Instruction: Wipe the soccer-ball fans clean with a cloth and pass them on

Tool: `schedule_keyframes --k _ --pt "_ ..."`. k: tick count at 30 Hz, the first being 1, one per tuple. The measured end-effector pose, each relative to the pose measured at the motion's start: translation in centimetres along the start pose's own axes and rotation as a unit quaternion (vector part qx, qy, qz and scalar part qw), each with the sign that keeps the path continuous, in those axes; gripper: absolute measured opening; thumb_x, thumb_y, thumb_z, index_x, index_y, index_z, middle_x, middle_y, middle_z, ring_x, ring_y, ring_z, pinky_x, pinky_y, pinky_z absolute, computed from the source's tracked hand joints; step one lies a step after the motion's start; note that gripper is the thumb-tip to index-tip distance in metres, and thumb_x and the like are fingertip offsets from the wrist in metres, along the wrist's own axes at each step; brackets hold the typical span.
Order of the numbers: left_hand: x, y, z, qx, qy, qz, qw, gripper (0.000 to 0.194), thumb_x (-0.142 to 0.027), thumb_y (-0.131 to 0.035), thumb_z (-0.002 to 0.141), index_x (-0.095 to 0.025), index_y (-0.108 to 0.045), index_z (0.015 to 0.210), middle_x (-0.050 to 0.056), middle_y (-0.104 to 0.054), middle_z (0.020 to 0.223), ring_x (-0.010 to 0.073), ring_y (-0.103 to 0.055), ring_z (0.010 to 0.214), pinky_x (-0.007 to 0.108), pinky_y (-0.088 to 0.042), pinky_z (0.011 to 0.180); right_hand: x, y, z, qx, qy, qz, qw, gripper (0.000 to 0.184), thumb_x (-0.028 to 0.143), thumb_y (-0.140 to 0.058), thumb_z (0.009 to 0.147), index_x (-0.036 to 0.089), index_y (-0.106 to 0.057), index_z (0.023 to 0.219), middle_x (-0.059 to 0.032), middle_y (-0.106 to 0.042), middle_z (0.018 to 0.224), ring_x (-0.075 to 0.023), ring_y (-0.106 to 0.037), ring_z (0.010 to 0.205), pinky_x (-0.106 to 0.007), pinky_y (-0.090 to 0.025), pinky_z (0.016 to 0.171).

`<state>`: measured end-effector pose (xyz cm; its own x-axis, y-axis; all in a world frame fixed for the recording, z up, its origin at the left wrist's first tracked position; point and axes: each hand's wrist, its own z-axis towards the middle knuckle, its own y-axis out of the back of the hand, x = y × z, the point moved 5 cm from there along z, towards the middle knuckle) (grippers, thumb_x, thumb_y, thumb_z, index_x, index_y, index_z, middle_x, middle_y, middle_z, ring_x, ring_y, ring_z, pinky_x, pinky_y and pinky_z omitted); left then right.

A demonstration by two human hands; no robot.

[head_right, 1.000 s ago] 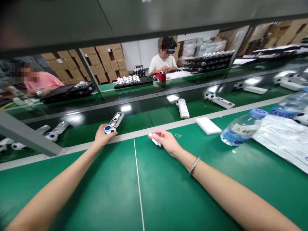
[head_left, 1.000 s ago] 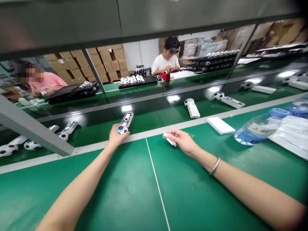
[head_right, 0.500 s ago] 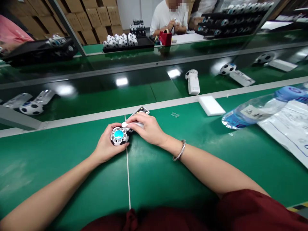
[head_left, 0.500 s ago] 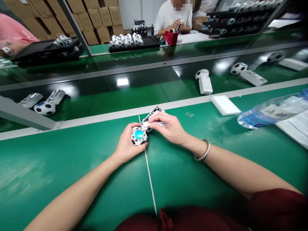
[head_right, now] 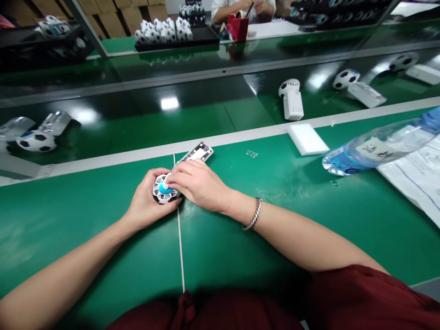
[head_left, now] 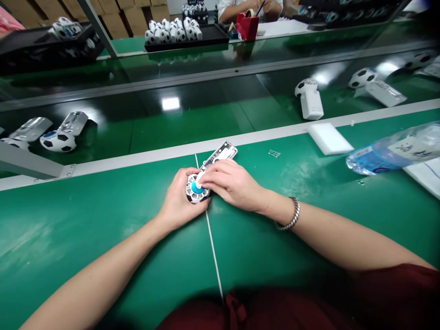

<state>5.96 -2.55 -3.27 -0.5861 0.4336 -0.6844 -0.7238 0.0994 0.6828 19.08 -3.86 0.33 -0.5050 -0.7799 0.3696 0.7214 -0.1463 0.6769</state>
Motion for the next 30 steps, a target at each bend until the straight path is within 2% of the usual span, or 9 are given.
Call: schedule_keyframes --k 6,9,13,16,18,21,24,27,30 --pt "-0.3 0.1 0.0 -0.005 -0.021 0.002 1.000 0.048 -0.021 -0.065 0.058 -0.020 -0.044 0.102 0.003 -0.054 0.098 0.0177 -0.055 0.088 0.030 -0.047 0.076 0.4 -0.2 -0.1 0.012 -0.009 0.003 1.000 0.014 0.021 -0.052 0.086 0.016 -0.065 0.084 -0.0036 -0.066 0.082 -0.0148 -0.058 0.078 -0.032 -0.042 0.072" --pt "-0.3 0.2 0.2 -0.006 -0.025 0.004 1.000 0.048 -0.019 -0.065 0.058 -0.020 -0.045 0.101 0.003 -0.054 0.097 0.0178 -0.055 0.088 0.030 -0.047 0.077 -0.5 0.3 0.3 -0.044 -0.087 0.080 0.992 0.012 0.020 -0.053 0.085 0.017 -0.064 0.084 -0.0029 -0.066 0.084 -0.0133 -0.059 0.080 -0.030 -0.045 0.076" --pt "-0.3 0.1 0.1 0.014 0.000 -0.019 1.000 0.049 -0.020 -0.066 0.058 -0.020 -0.045 0.102 0.003 -0.055 0.099 0.0175 -0.056 0.087 0.030 -0.047 0.076 -2.0 2.1 0.4 -0.141 -0.206 0.184 0.951 0.007 0.022 -0.059 0.081 0.018 -0.064 0.082 -0.0013 -0.065 0.083 -0.0119 -0.060 0.081 -0.027 -0.048 0.077" --pt "0.0 0.3 0.1 0.048 0.020 -0.031 0.998 0.051 -0.021 -0.067 0.058 -0.020 -0.043 0.104 0.003 -0.055 0.100 0.0170 -0.056 0.086 0.030 -0.048 0.075 -2.8 2.9 0.1 -0.174 -0.249 0.224 0.926 0.007 0.024 -0.060 0.080 0.019 -0.065 0.081 -0.0008 -0.065 0.084 -0.0121 -0.060 0.081 -0.027 -0.049 0.076" --pt "0.4 0.8 0.8 0.086 0.013 -0.026 0.996 0.054 -0.022 -0.066 0.059 -0.020 -0.042 0.107 0.004 -0.053 0.103 0.0175 -0.055 0.090 0.030 -0.048 0.078 -3.2 3.1 0.0 -0.186 -0.253 0.226 0.922 0.007 0.024 -0.060 0.079 0.019 -0.065 0.081 -0.0008 -0.065 0.084 -0.0121 -0.060 0.081 -0.027 -0.049 0.076" --pt "1.1 2.0 3.9 0.160 -0.051 0.036 0.985 0.052 -0.017 -0.062 0.059 -0.020 -0.043 0.108 0.005 -0.050 0.108 0.0188 -0.052 0.098 0.031 -0.045 0.085 -3.8 3.1 -0.2 -0.191 -0.256 0.211 0.924 0.007 0.024 -0.060 0.080 0.019 -0.065 0.081 -0.0007 -0.065 0.084 -0.0120 -0.060 0.081 -0.026 -0.048 0.077" --pt "1.9 2.6 9.1 0.221 -0.142 0.164 0.951 0.053 -0.011 -0.057 0.059 -0.018 -0.046 0.110 0.007 -0.052 0.107 0.0204 -0.051 0.098 0.032 -0.044 0.086 -4.3 2.7 -0.1 -0.183 -0.260 0.198 0.927 0.009 0.025 -0.058 0.080 0.019 -0.065 0.082 -0.0012 -0.066 0.085 -0.0128 -0.060 0.081 -0.027 -0.047 0.079" --pt "2.6 1.9 14.7 0.212 -0.209 0.301 0.906 0.050 -0.006 -0.049 0.066 -0.018 -0.048 0.114 0.010 -0.051 0.116 0.0240 -0.045 0.109 0.038 -0.040 0.090 -4.8 2.2 -0.2 -0.166 -0.260 0.193 0.931 0.012 0.029 -0.057 0.081 0.020 -0.066 0.083 -0.0015 -0.066 0.085 -0.0142 -0.060 0.084 -0.029 -0.046 0.082" --pt "3.7 0.4 18.5 0.167 -0.189 0.364 0.896 0.057 0.000 -0.042 0.069 -0.021 -0.044 0.123 0.010 -0.040 0.134 0.0263 -0.035 0.123 0.043 -0.037 0.093 -5.6 1.7 -0.7 -0.152 -0.270 0.184 0.933 0.017 0.033 -0.056 0.081 0.020 -0.066 0.082 -0.0023 -0.066 0.085 -0.0157 -0.061 0.083 -0.030 -0.047 0.081"
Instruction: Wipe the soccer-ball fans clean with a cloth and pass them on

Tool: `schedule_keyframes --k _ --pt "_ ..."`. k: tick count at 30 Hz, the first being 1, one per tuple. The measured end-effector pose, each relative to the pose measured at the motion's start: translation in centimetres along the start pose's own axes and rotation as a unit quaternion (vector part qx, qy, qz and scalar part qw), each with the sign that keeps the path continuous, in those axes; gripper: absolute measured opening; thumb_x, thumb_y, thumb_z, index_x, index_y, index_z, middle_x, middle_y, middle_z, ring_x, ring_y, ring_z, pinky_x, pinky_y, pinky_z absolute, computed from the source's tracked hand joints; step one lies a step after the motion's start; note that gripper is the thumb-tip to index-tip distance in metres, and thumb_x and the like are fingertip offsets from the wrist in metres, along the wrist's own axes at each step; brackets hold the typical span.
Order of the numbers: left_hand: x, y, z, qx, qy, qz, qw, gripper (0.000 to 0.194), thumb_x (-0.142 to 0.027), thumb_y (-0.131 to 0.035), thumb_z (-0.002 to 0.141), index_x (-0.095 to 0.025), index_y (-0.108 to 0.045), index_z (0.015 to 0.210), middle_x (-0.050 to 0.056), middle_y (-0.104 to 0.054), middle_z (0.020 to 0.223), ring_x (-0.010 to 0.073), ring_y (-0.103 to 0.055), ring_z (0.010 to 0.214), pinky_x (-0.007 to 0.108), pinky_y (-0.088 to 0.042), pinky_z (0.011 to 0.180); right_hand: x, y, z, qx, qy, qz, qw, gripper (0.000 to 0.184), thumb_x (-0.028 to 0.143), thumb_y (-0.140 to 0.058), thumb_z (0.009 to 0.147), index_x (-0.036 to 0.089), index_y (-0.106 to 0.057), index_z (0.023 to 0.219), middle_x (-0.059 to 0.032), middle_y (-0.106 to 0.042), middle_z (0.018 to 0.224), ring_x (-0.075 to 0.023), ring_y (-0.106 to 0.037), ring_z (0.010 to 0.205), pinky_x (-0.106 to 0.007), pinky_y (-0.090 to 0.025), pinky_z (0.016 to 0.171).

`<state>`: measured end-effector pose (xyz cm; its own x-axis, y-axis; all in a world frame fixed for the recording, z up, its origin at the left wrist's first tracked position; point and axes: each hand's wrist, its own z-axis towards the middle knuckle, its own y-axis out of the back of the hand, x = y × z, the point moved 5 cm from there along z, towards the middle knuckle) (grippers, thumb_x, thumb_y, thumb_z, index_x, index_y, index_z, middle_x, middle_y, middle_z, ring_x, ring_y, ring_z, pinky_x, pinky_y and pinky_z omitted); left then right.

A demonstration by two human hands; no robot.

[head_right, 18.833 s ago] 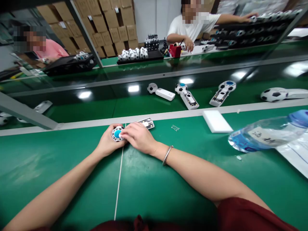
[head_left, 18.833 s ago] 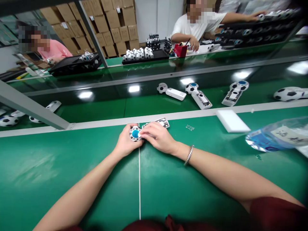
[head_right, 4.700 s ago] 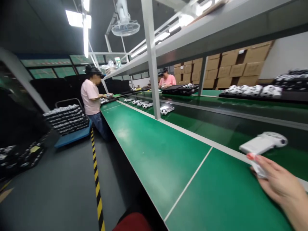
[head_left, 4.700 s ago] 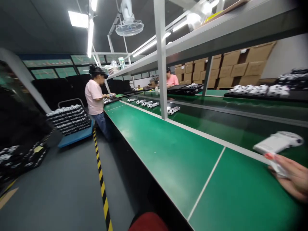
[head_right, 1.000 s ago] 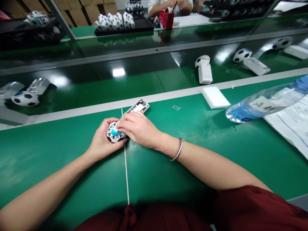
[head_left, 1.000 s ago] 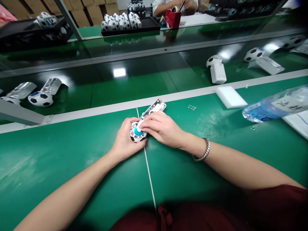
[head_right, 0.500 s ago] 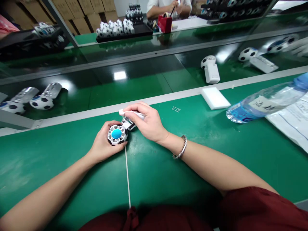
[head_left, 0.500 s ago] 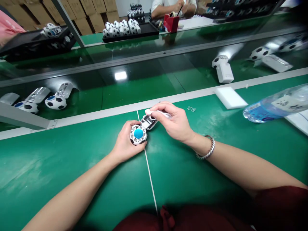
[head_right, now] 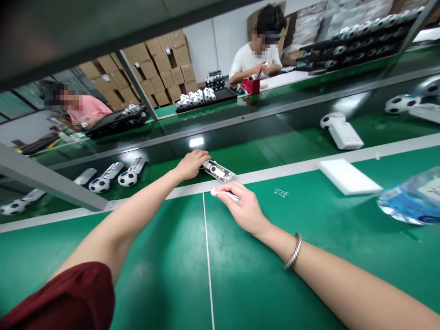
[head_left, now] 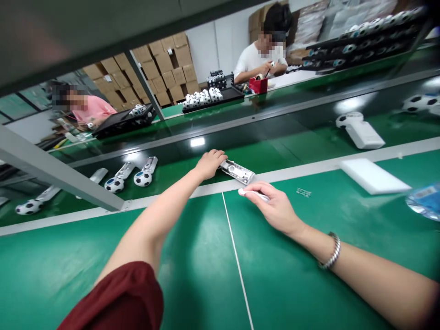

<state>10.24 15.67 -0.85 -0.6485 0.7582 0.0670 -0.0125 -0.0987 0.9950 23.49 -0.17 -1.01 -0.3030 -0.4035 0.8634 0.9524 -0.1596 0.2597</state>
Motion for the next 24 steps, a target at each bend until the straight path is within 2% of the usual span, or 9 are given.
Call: schedule_keyframes --k 3,6,8,10,11,14,18,20,24 --pt "1.6 -0.9 0.7 -0.046 0.070 -0.019 0.996 0.068 -0.006 -0.052 0.068 -0.020 -0.034 0.132 0.013 -0.030 0.141 0.0298 -0.027 0.129 0.048 -0.030 0.100 -1.3 0.1 0.0 0.010 -0.029 -0.006 1.000 0.021 0.037 -0.055 0.080 0.019 -0.067 0.082 -0.0041 -0.067 0.086 -0.0176 -0.061 0.084 -0.033 -0.047 0.082" --pt "5.2 0.1 -2.6 -0.155 0.192 -0.042 0.968 0.074 -0.021 -0.065 0.063 -0.017 -0.034 0.130 0.017 -0.033 0.137 0.0345 -0.025 0.129 0.052 -0.025 0.102 -2.5 0.0 0.1 0.018 -0.084 0.014 0.996 0.024 0.039 -0.058 0.078 0.018 -0.067 0.082 -0.0051 -0.068 0.088 -0.0186 -0.062 0.084 -0.034 -0.048 0.081" --pt "8.8 1.3 -6.9 -0.235 0.319 -0.043 0.917 0.076 -0.030 -0.069 0.061 -0.015 -0.034 0.127 0.020 -0.031 0.136 0.0378 -0.023 0.129 0.056 -0.024 0.100 -3.0 -0.2 0.3 0.023 -0.118 0.034 0.992 0.025 0.040 -0.059 0.077 0.016 -0.066 0.083 -0.0056 -0.068 0.087 -0.0187 -0.062 0.084 -0.034 -0.048 0.081" --pt "12.4 2.0 -12.0 -0.284 0.454 -0.082 0.841 0.077 -0.036 -0.072 0.059 -0.013 -0.033 0.122 0.023 -0.032 0.132 0.0385 -0.027 0.125 0.056 -0.030 0.094 -3.3 -0.5 0.6 0.028 -0.135 0.049 0.989 0.026 0.039 -0.059 0.076 0.015 -0.066 0.083 -0.0061 -0.068 0.087 -0.0185 -0.062 0.083 -0.034 -0.048 0.080" --pt "13.9 1.8 -14.1 -0.268 0.500 -0.126 0.814 0.075 -0.042 -0.071 0.059 -0.014 -0.033 0.118 0.020 -0.039 0.126 0.0369 -0.034 0.120 0.055 -0.034 0.090 -3.4 -0.7 0.8 0.030 -0.138 0.053 0.989 0.026 0.039 -0.059 0.076 0.014 -0.066 0.083 -0.0063 -0.068 0.086 -0.0183 -0.062 0.083 -0.034 -0.048 0.080" --pt "15.9 1.4 -17.9 -0.207 0.522 -0.179 0.808 0.060 -0.055 -0.068 0.058 -0.015 -0.042 0.095 0.009 -0.053 0.090 0.0312 -0.053 0.090 0.051 -0.044 0.071 -3.6 -0.9 1.1 0.032 -0.130 0.054 0.990 0.024 0.036 -0.059 0.076 0.014 -0.066 0.083 -0.0063 -0.068 0.087 -0.0175 -0.062 0.083 -0.033 -0.047 0.081" --pt "13.4 0.9 -18.2 -0.190 0.497 -0.197 0.824 0.051 -0.054 -0.067 0.058 -0.018 -0.045 0.085 0.000 -0.048 0.071 0.0219 -0.053 0.070 0.043 -0.045 0.065 -3.7 -0.8 1.0 0.031 -0.109 0.043 0.993 0.023 0.034 -0.058 0.078 0.014 -0.066 0.084 -0.0059 -0.067 0.089 -0.0168 -0.061 0.087 -0.033 -0.045 0.084" --pt "9.9 0.6 -17.3 -0.189 0.469 -0.205 0.838 0.051 -0.048 -0.071 0.055 -0.018 -0.048 0.089 0.001 -0.052 0.076 0.0213 -0.054 0.072 0.040 -0.046 0.067 -3.6 -0.6 0.9 0.026 -0.093 0.027 0.995 0.022 0.034 -0.058 0.078 0.014 -0.066 0.084 -0.0053 -0.067 0.088 -0.0161 -0.060 0.086 -0.032 -0.045 0.084" --pt "0.5 0.1 -15.2 -0.173 0.357 -0.267 0.878 0.059 -0.035 -0.074 0.053 -0.019 -0.047 0.102 0.005 -0.057 0.093 0.0207 -0.058 0.081 0.036 -0.047 0.073 -2.8 -0.3 0.6 0.013 -0.040 0.000 0.999 0.019 0.032 -0.058 0.079 0.015 -0.066 0.082 -0.0034 -0.065 0.084 -0.0145 -0.060 0.083 -0.030 -0.046 0.081"
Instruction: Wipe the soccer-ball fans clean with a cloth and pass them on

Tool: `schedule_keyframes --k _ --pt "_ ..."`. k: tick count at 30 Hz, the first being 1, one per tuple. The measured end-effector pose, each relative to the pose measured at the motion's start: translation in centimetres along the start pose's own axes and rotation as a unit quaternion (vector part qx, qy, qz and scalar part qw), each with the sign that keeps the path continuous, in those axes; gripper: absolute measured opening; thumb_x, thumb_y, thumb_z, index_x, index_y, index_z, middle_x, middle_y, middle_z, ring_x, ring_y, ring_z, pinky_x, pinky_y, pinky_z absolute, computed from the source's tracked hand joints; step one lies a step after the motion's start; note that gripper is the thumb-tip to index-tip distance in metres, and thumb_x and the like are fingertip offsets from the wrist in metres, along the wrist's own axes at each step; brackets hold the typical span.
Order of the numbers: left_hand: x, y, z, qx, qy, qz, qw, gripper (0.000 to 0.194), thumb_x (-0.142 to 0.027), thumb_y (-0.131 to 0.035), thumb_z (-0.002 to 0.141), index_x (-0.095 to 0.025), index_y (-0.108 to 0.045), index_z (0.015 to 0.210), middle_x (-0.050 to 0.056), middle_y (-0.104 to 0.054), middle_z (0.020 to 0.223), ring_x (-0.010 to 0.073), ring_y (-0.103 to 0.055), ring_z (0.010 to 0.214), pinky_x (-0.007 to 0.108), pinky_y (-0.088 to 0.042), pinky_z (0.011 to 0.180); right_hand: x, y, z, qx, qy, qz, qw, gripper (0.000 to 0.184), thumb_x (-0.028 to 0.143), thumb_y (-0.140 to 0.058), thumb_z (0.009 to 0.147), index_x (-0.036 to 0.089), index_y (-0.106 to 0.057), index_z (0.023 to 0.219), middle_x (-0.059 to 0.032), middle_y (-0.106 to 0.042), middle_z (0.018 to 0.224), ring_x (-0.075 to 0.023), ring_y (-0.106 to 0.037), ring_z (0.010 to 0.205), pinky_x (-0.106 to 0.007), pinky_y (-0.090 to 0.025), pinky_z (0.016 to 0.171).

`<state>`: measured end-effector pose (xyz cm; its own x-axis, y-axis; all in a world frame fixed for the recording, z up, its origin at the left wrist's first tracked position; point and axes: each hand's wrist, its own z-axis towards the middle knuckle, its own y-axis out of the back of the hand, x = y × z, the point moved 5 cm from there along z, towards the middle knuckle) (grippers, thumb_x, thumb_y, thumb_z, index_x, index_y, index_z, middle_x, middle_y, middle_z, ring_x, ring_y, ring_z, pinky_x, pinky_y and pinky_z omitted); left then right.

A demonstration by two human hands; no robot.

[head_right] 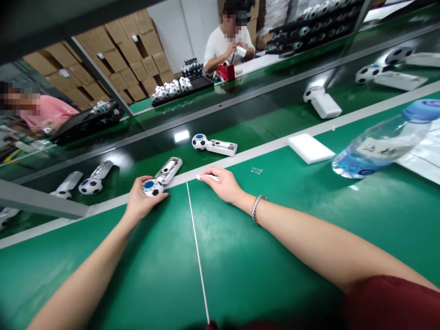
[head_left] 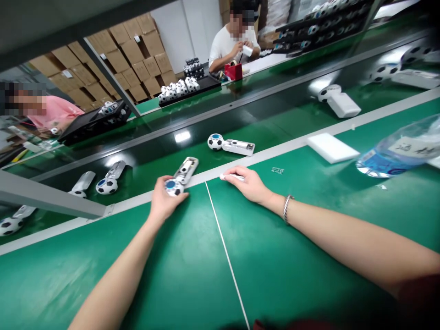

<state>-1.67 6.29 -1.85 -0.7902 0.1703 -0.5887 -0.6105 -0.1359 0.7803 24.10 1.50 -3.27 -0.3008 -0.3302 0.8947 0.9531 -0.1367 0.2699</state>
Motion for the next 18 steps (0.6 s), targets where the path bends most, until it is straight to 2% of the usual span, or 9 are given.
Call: schedule_keyframes --k 3,7,11,15,18 --pt "-3.6 -2.6 -3.8 0.054 -0.048 -0.058 0.996 0.066 -0.033 -0.075 0.053 -0.020 -0.043 0.110 0.006 -0.057 0.104 0.0207 -0.058 0.091 0.037 -0.047 0.081 1.1 0.0 -0.7 -0.007 0.068 -0.015 0.998 0.014 0.028 -0.057 0.081 0.016 -0.065 0.083 -0.0033 -0.065 0.084 -0.0140 -0.059 0.082 -0.030 -0.046 0.080" --pt "-5.9 -3.9 -6.5 0.102 -0.127 -0.090 0.982 0.066 -0.034 -0.075 0.058 -0.020 -0.042 0.113 0.008 -0.053 0.113 0.0228 -0.054 0.103 0.039 -0.044 0.088 2.8 -0.4 -1.8 0.011 0.138 -0.022 0.990 0.011 0.023 -0.056 0.082 0.017 -0.065 0.085 -0.0038 -0.065 0.085 -0.0135 -0.059 0.083 -0.030 -0.047 0.080" --pt "-6.3 -4.0 -7.2 0.110 -0.173 -0.078 0.976 0.057 -0.033 -0.071 0.064 -0.021 -0.043 0.112 0.008 -0.052 0.114 0.0233 -0.052 0.106 0.040 -0.044 0.089 4.4 -1.2 -2.9 0.044 0.182 -0.021 0.982 0.013 0.023 -0.053 0.085 0.018 -0.064 0.088 -0.0034 -0.066 0.086 -0.0130 -0.059 0.084 -0.030 -0.048 0.080" --pt "-6.4 -4.2 -7.3 0.109 -0.185 -0.089 0.973 0.069 -0.033 -0.069 0.065 -0.021 -0.034 0.122 0.008 -0.052 0.115 0.0223 -0.052 0.105 0.039 -0.043 0.090 5.5 -2.7 -3.9 0.086 0.265 -0.085 0.957 0.014 0.025 -0.051 0.086 0.018 -0.063 0.088 -0.0043 -0.066 0.086 -0.0144 -0.058 0.084 -0.032 -0.046 0.078" --pt "-6.7 -4.3 -7.5 0.104 -0.214 -0.079 0.968 0.071 -0.031 -0.068 0.066 -0.020 -0.031 0.125 0.009 -0.052 0.116 0.0228 -0.050 0.108 0.041 -0.041 0.093 5.6 -3.9 -3.9 0.121 0.273 -0.145 0.943 0.016 0.024 -0.049 0.087 0.017 -0.063 0.086 -0.0049 -0.065 0.085 -0.0157 -0.057 0.082 -0.034 -0.043 0.076"
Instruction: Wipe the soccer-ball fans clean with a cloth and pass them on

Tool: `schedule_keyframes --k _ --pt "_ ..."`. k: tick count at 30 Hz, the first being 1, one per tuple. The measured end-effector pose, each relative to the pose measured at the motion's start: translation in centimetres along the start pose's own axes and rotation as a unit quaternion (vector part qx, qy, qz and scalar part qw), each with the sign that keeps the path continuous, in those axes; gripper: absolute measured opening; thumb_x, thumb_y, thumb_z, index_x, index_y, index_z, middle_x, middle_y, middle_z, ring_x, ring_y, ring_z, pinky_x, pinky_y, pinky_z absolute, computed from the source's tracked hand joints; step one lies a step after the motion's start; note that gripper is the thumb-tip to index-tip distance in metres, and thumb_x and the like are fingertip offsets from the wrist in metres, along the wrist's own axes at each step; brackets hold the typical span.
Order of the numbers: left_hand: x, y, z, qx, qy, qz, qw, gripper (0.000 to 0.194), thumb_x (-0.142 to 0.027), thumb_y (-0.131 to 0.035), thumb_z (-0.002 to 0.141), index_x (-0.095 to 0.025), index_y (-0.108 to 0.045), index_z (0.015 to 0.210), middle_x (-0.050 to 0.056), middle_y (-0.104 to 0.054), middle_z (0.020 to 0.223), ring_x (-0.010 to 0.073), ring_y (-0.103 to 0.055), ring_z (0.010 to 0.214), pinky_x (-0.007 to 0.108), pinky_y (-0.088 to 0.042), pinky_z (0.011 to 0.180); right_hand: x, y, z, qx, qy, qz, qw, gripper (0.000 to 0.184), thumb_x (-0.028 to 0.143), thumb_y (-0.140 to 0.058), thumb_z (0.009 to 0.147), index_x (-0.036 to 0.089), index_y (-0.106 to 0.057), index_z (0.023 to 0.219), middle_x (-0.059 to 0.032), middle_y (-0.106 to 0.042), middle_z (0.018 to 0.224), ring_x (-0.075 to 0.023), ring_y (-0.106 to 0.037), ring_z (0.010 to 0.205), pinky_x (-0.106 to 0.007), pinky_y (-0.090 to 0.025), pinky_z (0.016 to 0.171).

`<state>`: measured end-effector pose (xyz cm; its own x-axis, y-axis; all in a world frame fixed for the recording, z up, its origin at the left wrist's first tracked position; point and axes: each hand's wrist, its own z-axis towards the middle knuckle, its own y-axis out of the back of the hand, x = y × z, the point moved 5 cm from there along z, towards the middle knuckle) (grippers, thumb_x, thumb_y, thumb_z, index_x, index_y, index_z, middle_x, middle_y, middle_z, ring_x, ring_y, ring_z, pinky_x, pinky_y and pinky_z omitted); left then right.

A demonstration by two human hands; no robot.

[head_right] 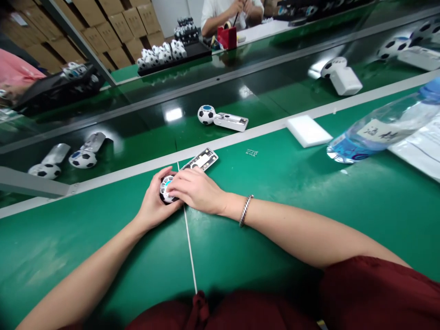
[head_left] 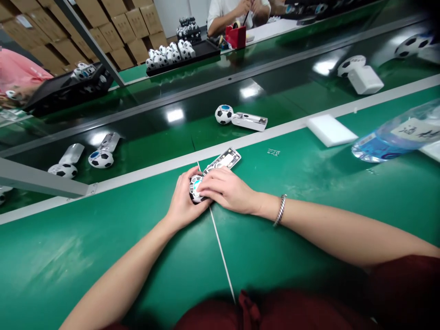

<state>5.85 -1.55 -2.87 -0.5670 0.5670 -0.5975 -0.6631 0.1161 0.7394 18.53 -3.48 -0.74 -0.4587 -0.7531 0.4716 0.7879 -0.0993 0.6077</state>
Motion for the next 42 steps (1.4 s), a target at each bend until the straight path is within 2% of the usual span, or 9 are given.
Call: schedule_keyframes --k 8,15,22,26,30,33,36,39,42 --pt "0.1 -0.2 0.0 0.006 -0.001 0.000 1.000 0.074 -0.030 -0.067 0.066 -0.021 -0.029 0.128 0.009 -0.051 0.115 0.0226 -0.051 0.105 0.040 -0.042 0.092 -0.7 0.5 -0.2 0.029 -0.044 -0.008 0.999 0.015 0.023 -0.049 0.087 0.017 -0.062 0.086 -0.0047 -0.064 0.086 -0.0159 -0.056 0.084 -0.032 -0.041 0.077" --pt "-0.6 -0.2 -0.2 -0.015 -0.072 0.054 0.996 0.070 -0.028 -0.065 0.068 -0.019 -0.030 0.127 0.011 -0.049 0.120 0.0241 -0.046 0.110 0.041 -0.040 0.094 -0.2 0.0 0.3 0.035 -0.038 -0.012 0.999 0.014 0.022 -0.049 0.087 0.018 -0.062 0.085 -0.0034 -0.064 0.085 -0.0155 -0.057 0.082 -0.032 -0.039 0.076" --pt "-0.5 0.1 -0.2 0.006 -0.057 0.065 0.996 0.073 -0.030 -0.064 0.069 -0.018 -0.027 0.130 0.013 -0.047 0.122 0.0249 -0.047 0.111 0.040 -0.041 0.094 -2.0 2.6 0.2 -0.122 -0.092 0.036 0.988 0.011 0.025 -0.053 0.085 0.019 -0.063 0.085 -0.0027 -0.065 0.085 -0.0143 -0.059 0.082 -0.031 -0.043 0.079" --pt "0.2 1.3 2.7 0.114 -0.058 0.133 0.983 0.058 -0.024 -0.059 0.068 -0.016 -0.039 0.121 0.011 -0.053 0.113 0.0240 -0.052 0.103 0.036 -0.045 0.086 -3.1 2.9 -0.1 -0.143 -0.115 0.032 0.982 0.009 0.024 -0.056 0.083 0.019 -0.063 0.085 -0.0028 -0.065 0.086 -0.0147 -0.059 0.082 -0.032 -0.042 0.079" --pt "2.3 2.1 8.9 0.175 -0.115 0.311 0.927 0.047 -0.012 -0.051 0.066 -0.018 -0.051 0.112 0.010 -0.055 0.112 0.0270 -0.051 0.098 0.039 -0.044 0.080 -3.8 2.3 -0.3 -0.129 -0.121 0.026 0.984 0.009 0.023 -0.056 0.083 0.019 -0.063 0.085 -0.0025 -0.066 0.087 -0.0154 -0.059 0.086 -0.032 -0.041 0.081" --pt "4.4 1.6 13.8 0.154 -0.123 0.397 0.896 0.045 -0.007 -0.043 0.072 -0.020 -0.052 0.114 0.009 -0.052 0.122 0.0291 -0.044 0.110 0.042 -0.040 0.084 -4.5 2.0 -0.6 -0.122 -0.135 0.019 0.983 0.009 0.024 -0.056 0.084 0.020 -0.064 0.085 -0.0016 -0.066 0.087 -0.0154 -0.060 0.086 -0.031 -0.041 0.080" --pt "6.4 0.4 16.9 0.128 -0.091 0.413 0.897 0.054 -0.003 -0.041 0.073 -0.021 -0.046 0.124 0.008 -0.040 0.136 0.0294 -0.033 0.123 0.044 -0.035 0.092 -5.3 2.1 -0.8 -0.116 -0.150 0.010 0.982 0.009 0.025 -0.057 0.083 0.020 -0.064 0.084 -0.0012 -0.066 0.085 -0.0146 -0.060 0.083 -0.030 -0.041 0.078" --pt "7.6 1.0 17.3 0.053 -0.035 0.399 0.915 0.068 -0.010 -0.052 0.071 -0.021 -0.032 0.135 0.011 -0.027 0.143 0.0317 -0.022 0.131 0.046 -0.029 0.100 -5.9 2.2 -0.8 -0.108 -0.153 0.001 0.982 0.009 0.025 -0.056 0.083 0.020 -0.064 0.084 -0.0010 -0.066 0.084 -0.0143 -0.060 0.081 -0.030 -0.042 0.077" --pt "9.1 4.9 15.3 -0.095 0.048 0.371 0.922 0.082 -0.024 -0.067 0.065 -0.020 -0.026 0.136 0.014 -0.020 0.145 0.0360 -0.013 0.132 0.050 -0.021 0.104 -6.4 2.1 -0.6 -0.114 -0.149 0.022 0.982 0.009 0.024 -0.056 0.084 0.019 -0.064 0.083 -0.0018 -0.065 0.084 -0.0144 -0.060 0.081 -0.030 -0.044 0.077"
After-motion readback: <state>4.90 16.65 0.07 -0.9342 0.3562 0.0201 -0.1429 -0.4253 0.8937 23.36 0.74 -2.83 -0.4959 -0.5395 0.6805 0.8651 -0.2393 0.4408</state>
